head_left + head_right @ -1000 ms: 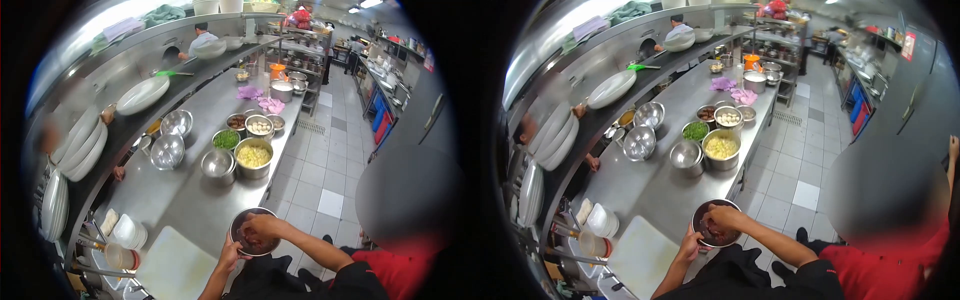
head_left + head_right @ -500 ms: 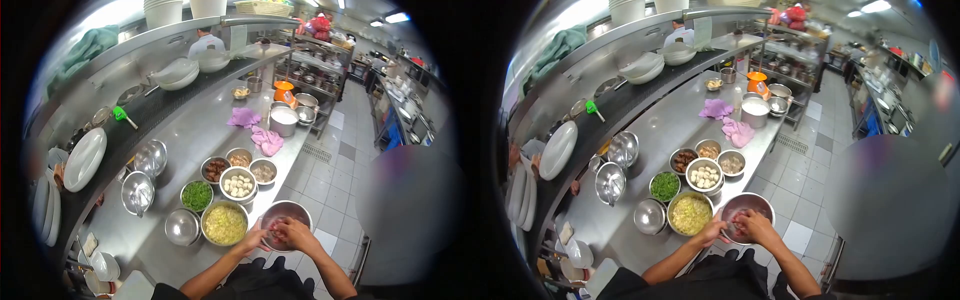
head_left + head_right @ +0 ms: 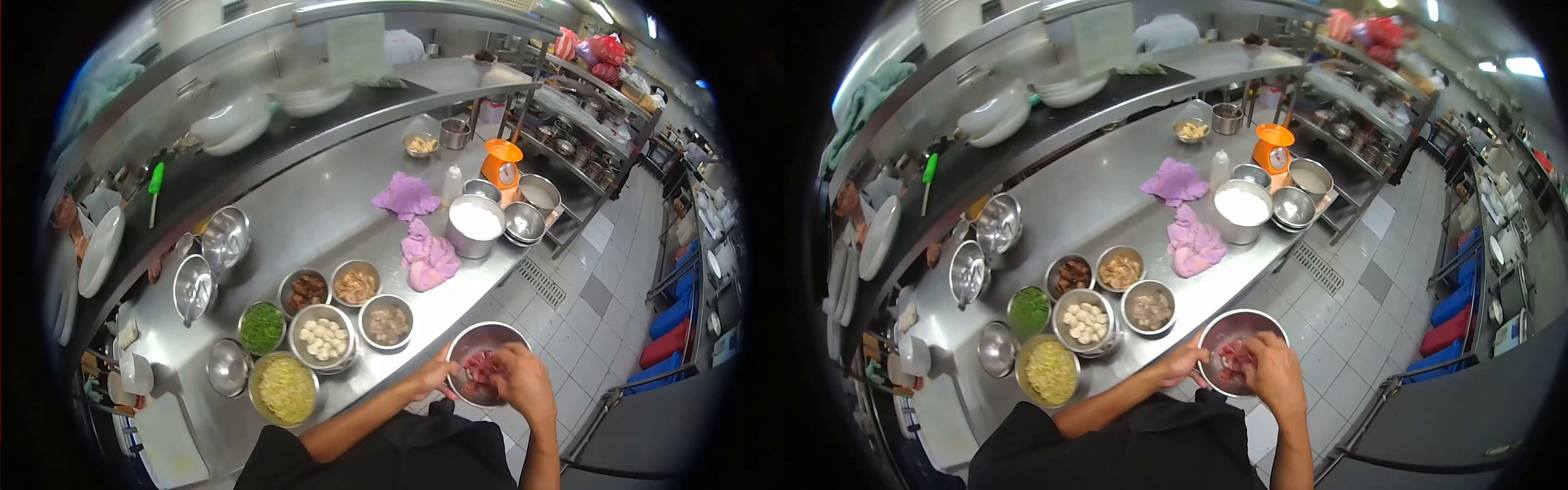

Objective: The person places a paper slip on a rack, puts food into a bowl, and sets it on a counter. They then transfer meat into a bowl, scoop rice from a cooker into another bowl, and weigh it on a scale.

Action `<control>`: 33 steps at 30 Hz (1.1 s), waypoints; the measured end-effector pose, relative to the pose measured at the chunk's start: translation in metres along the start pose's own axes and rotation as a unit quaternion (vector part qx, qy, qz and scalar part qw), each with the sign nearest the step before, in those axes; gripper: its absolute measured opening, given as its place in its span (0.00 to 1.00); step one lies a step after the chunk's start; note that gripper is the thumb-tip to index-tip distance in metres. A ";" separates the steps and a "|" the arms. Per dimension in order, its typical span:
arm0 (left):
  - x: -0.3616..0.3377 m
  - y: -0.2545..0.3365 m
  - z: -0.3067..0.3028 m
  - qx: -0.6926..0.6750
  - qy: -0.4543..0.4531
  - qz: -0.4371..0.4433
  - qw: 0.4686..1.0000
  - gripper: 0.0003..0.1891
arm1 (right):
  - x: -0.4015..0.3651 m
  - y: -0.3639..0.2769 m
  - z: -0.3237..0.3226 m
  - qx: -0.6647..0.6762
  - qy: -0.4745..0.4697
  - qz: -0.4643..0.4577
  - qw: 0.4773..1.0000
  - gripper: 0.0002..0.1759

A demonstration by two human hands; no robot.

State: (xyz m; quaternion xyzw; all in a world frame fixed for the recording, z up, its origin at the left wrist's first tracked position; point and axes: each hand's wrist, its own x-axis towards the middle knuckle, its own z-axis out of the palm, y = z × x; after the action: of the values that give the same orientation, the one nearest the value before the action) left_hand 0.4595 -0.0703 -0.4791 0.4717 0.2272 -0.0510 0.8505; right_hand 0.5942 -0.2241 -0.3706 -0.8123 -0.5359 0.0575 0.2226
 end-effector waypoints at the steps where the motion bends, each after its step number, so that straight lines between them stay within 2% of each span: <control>1: 0.020 0.002 0.001 -0.017 0.022 0.012 1.000 0.41 | 0.020 0.020 -0.009 0.022 0.013 -0.001 1.000 0.15; 3: 0.044 0.020 0.002 -0.044 0.068 0.026 0.996 0.42 | 0.055 0.052 -0.027 0.050 0.025 0.009 0.998 0.11; 4: 0.061 0.019 -0.009 -0.095 0.102 0.042 0.989 0.42 | 0.075 0.066 -0.037 0.067 0.050 -0.025 0.996 0.09; 5: 0.071 0.033 -0.010 -0.124 0.161 0.087 0.975 0.31 | 0.091 0.082 -0.046 0.081 0.080 -0.054 0.992 0.08; 6: 0.095 0.024 -0.044 -0.173 0.167 0.115 0.964 0.15 | 0.105 0.099 -0.052 0.078 0.089 -0.037 0.992 0.08; 7: 0.100 0.046 -0.056 -0.138 0.185 0.158 0.960 0.07 | 0.119 0.116 -0.054 0.141 0.112 -0.014 0.984 0.07; 8: 0.116 0.041 -0.089 -0.185 0.234 0.205 0.932 0.09 | 0.128 0.135 -0.054 0.203 0.132 0.006 0.970 0.06; 9: 0.126 0.067 -0.103 -0.179 0.262 0.234 0.919 0.09 | 0.139 0.159 -0.050 0.210 0.138 0.030 0.967 0.09; 11: 0.166 0.101 -0.174 -0.186 0.314 0.270 0.891 0.12 | 0.155 0.218 -0.028 0.226 0.145 0.059 0.962 0.11; 13: 0.195 0.160 -0.199 -0.139 0.433 0.297 0.839 0.25 | 0.171 0.278 -0.007 0.263 0.135 0.111 0.949 0.15; 15: 0.245 0.190 -0.263 -0.136 0.507 0.336 0.782 0.38 | 0.178 0.326 0.009 0.286 0.103 0.169 0.938 0.16; 16: 0.272 0.201 -0.310 -0.157 0.512 0.327 0.779 0.38 | 0.185 0.346 0.014 0.287 0.089 0.193 0.934 0.16; 19: 0.345 0.256 -0.370 -0.196 0.542 0.348 0.739 0.39 | 0.221 0.395 0.012 0.254 0.100 0.177 0.946 0.16; 21: 0.394 0.279 -0.414 -0.282 0.537 0.410 0.681 0.39 | 0.254 0.421 0.002 0.289 0.084 0.238 0.923 0.17; 22: 0.426 0.281 -0.441 -0.291 0.539 0.417 0.672 0.39 | 0.277 0.434 -0.003 0.285 0.080 0.226 0.928 0.17; 24: 0.471 0.288 -0.486 -0.219 0.484 0.526 0.664 0.40 | 0.324 0.459 -0.011 0.281 0.095 0.214 0.931 0.18; 27: 0.499 0.310 -0.504 -0.220 0.503 0.346 0.760 0.42 | 0.403 0.485 -0.009 0.255 0.068 0.166 0.950 0.21; 28: 0.502 0.305 -0.516 -0.086 0.538 0.282 0.790 0.38 | 0.430 0.491 -0.006 0.256 0.061 0.142 0.954 0.21; 29: 0.505 0.300 -0.527 0.052 0.565 0.214 0.795 0.36 | 0.456 0.498 0.001 0.216 0.049 0.111 0.969 0.23; 30: 0.500 0.296 -0.507 0.184 0.602 0.163 0.760 0.33 | 0.476 0.509 0.011 0.174 0.035 0.081 0.981 0.24; 31: 0.494 0.293 -0.486 0.307 0.634 0.104 0.702 0.31 | 0.497 0.527 0.027 0.144 0.043 0.046 0.988 0.26; 32: 0.483 0.292 -0.440 0.341 0.700 0.075 0.623 0.29 | 0.513 0.544 0.041 0.146 0.029 0.019 0.989 0.26; 33: 0.469 0.288 -0.401 0.380 0.715 0.046 0.584 0.28 | 0.529 0.561 0.053 0.114 0.005 0.019 0.993 0.25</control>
State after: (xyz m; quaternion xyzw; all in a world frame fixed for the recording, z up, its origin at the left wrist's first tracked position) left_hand 0.8292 0.4789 -0.6394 0.6461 0.7000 0.2606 0.1571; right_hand 1.2723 0.0824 -0.5787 -0.7917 -0.5093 0.1182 0.3159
